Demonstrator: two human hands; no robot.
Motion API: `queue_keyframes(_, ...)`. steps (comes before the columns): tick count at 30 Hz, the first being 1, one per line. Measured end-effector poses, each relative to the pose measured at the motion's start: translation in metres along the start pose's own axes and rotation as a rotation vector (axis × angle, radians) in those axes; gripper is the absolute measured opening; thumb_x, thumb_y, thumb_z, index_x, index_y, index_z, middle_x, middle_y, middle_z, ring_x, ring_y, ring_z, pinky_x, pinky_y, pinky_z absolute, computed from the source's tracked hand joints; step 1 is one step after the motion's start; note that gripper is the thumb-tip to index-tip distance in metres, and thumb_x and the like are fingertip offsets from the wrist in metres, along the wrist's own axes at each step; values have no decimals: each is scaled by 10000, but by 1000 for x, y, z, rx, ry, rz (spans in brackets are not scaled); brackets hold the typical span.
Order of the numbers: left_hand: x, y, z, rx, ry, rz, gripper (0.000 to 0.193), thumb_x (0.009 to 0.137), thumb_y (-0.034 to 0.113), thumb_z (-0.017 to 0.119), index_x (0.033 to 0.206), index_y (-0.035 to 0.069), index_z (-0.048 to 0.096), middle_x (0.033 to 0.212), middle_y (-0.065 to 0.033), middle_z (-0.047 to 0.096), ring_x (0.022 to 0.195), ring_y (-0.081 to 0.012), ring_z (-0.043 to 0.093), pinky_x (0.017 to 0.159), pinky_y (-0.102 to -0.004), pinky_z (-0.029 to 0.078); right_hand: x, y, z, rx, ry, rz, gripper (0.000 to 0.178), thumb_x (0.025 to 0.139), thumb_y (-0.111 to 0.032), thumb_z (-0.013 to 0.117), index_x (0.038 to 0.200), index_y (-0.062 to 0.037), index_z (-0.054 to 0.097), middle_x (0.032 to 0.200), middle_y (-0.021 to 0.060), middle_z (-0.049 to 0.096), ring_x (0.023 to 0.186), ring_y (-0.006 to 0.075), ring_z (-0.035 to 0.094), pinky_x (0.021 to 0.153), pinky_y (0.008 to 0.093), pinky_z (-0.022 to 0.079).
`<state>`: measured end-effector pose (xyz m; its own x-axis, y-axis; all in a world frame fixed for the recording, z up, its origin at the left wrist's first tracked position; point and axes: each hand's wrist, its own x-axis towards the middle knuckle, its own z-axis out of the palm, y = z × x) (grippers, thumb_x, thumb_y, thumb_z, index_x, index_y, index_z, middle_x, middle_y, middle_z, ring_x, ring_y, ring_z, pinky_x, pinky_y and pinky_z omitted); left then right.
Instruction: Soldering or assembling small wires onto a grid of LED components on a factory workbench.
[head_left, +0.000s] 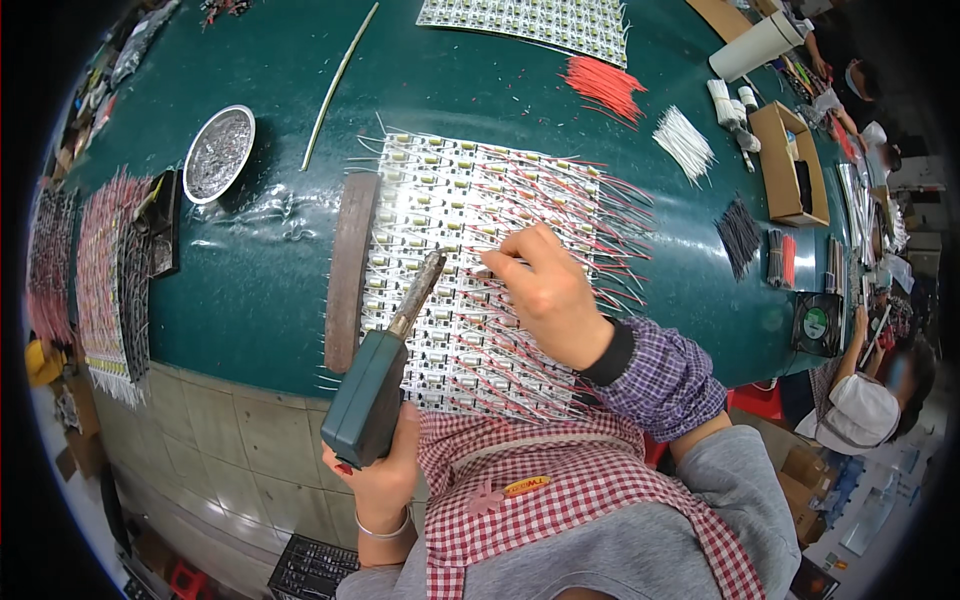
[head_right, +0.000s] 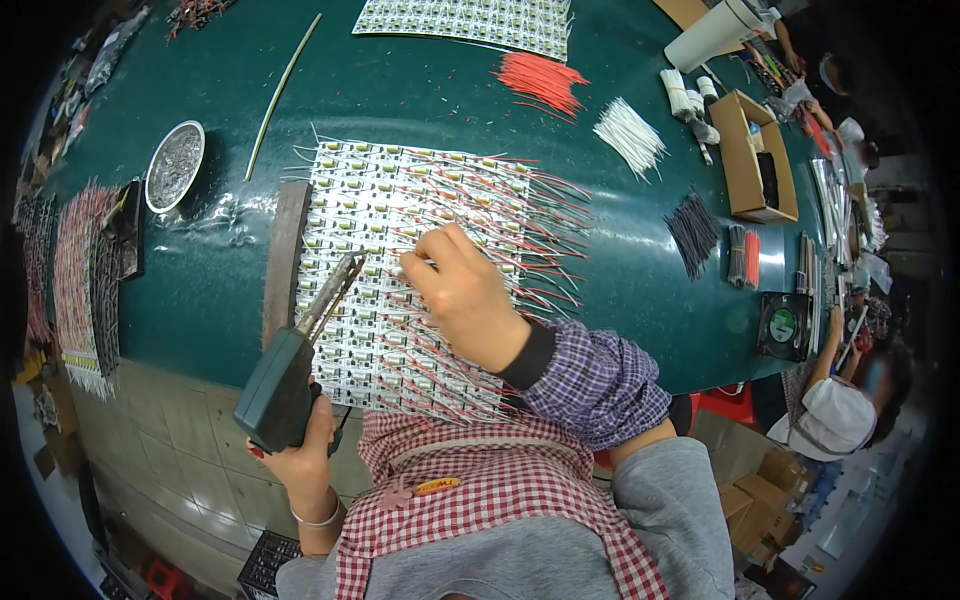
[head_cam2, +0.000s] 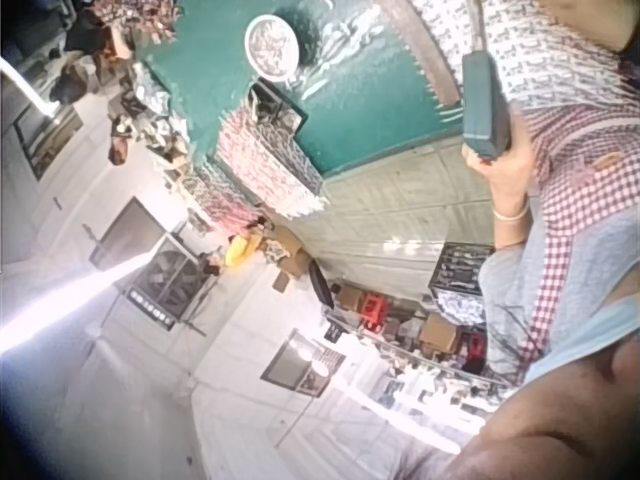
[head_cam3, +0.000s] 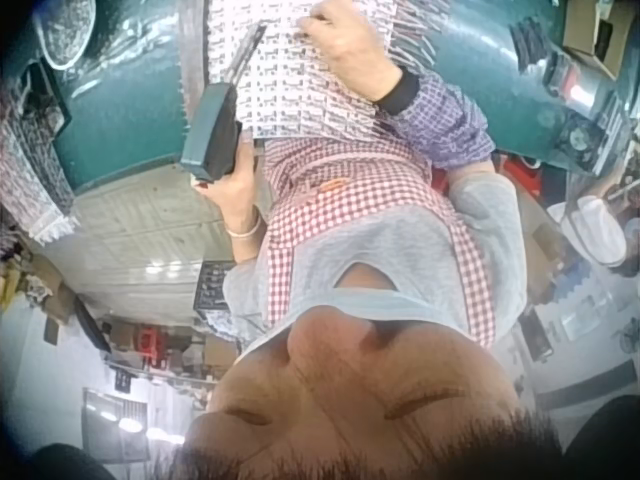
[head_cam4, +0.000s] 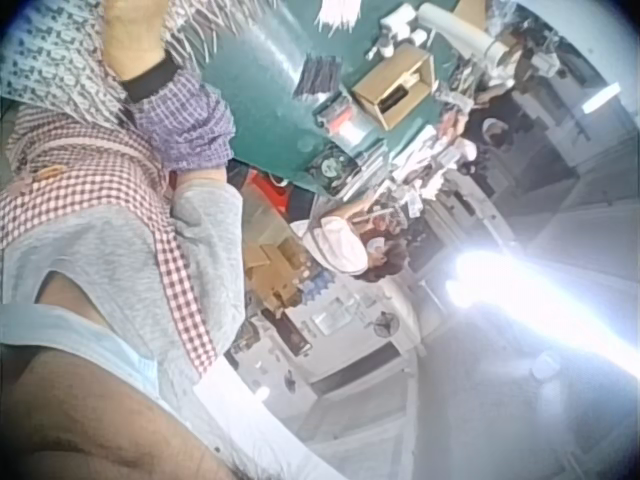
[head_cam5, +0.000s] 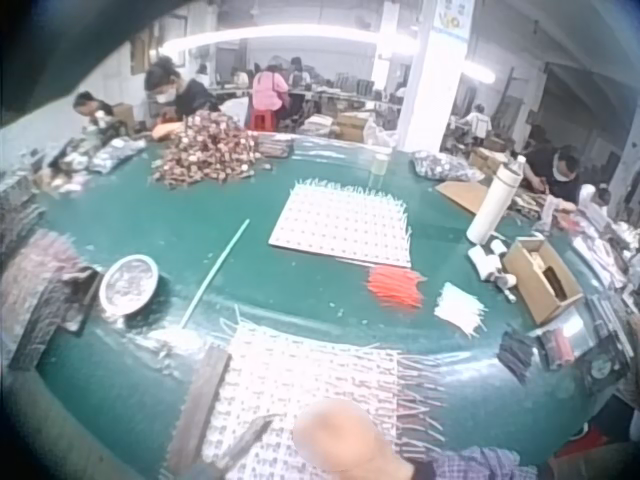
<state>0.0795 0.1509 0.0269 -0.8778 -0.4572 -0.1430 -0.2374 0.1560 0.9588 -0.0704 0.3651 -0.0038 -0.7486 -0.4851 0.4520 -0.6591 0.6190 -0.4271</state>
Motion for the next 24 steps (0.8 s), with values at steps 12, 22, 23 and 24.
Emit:
queue_keyframes(12,-2,-11,-6,58,4,184,313,823,-95,714,1132,-91,664,773,-70,653,555,-71,545,493,-216,407,-3,-26,-14,115,17,11,370,707,97,630,1067,24,664,947,113,599,880,278,584,751,374,514)
queue_keyframes(22,-10,-17,-8,74,4,81,327,790,1,822,1072,-83,680,943,-105,695,740,-143,649,636,-271,513,-10,-18,10,80,-44,11,313,764,52,625,1075,29,649,956,114,586,917,271,568,790,360,509)
queue_keyframes(23,-8,-19,-8,118,-10,156,325,797,-22,802,1091,-85,678,901,-87,692,678,-110,620,590,-245,488,-10,-18,10,77,-44,12,310,765,49,625,1073,28,649,951,113,583,914,269,566,789,359,509)
queue_keyframes(24,-7,-21,-8,162,-23,231,327,803,-45,783,1110,-86,676,858,-68,690,616,-77,590,545,-219,463,-10,-18,10,72,-46,12,307,766,48,625,1072,28,649,947,113,580,913,269,565,787,358,509)
